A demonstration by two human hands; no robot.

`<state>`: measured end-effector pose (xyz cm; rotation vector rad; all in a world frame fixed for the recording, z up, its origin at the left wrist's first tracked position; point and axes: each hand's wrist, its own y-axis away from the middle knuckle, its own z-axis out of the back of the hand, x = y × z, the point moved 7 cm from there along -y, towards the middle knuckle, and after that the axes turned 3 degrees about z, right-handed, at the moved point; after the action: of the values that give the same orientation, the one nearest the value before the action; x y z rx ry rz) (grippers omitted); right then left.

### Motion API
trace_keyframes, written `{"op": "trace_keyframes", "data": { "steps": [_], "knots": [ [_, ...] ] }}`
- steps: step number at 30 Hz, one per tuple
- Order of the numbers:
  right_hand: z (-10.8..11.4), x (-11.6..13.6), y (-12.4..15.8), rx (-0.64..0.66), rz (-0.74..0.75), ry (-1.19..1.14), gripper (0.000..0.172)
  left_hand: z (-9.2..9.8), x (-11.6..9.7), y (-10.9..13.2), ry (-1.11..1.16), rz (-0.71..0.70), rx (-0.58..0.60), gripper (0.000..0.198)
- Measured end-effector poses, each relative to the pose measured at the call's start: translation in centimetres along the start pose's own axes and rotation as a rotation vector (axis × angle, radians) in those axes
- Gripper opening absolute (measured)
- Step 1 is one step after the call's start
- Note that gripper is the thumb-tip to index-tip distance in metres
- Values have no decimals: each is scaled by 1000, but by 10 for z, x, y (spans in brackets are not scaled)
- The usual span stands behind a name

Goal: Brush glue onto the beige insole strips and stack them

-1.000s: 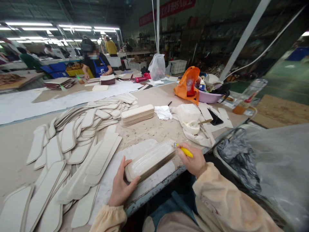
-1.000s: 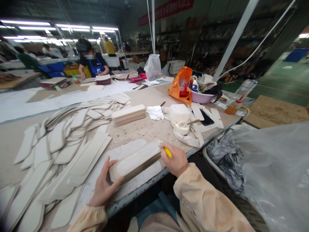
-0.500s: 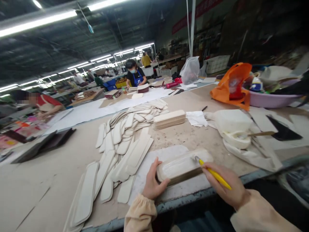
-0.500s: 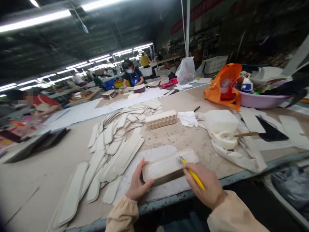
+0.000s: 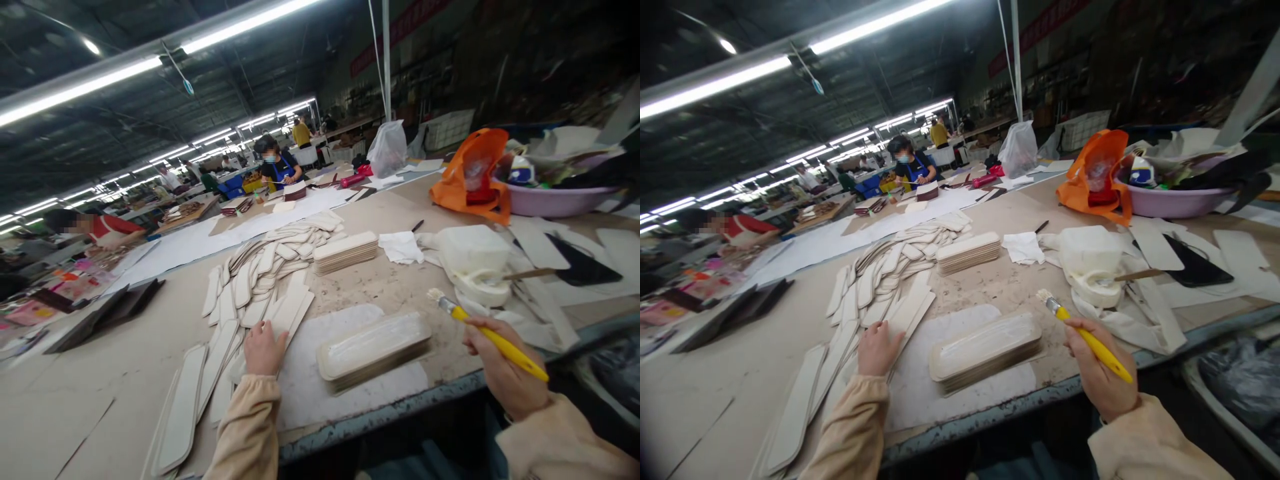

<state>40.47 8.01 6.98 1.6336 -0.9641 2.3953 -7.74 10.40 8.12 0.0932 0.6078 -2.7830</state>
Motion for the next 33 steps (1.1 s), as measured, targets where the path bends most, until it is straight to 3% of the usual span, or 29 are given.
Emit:
{"op": "trace_keyframes", "data": {
  "steps": [4, 10, 13, 17, 20, 23, 26, 28, 33],
  "knots": [
    [3, -4, 1, 2, -20, 21, 27, -8, 4, 0, -20, 15, 19, 34],
    [5, -1, 0, -25, 38, -5, 27, -7, 9, 5, 93, 72, -85, 30],
    [4, 3, 1, -18, 77, -76, 23, 3, 17, 4, 200, 122, -114, 29],
    [1, 16, -1, 0, 131, -225, 16, 35, 18, 8, 356, 174, -117, 32],
    [-10, 25, -8, 75, 73, -365, 16, 62, -4, 19, 545, 129, -58, 30],
    [-33, 31, -13, 222, -44, -549, 20, 74, -48, 38, 726, 13, 110, 26],
    [-53, 38, -7, 361, -97, -638, 29, 65, -98, 61, 765, -98, 299, 24],
    [-59, 35, -1, 401, -122, -609, 34, 53, -120, 74, 780, -92, 365, 24],
    [-54, 20, 1, 280, -163, -542, 37, 22, -135, 80, 876, 38, 542, 23]
  ]
}}
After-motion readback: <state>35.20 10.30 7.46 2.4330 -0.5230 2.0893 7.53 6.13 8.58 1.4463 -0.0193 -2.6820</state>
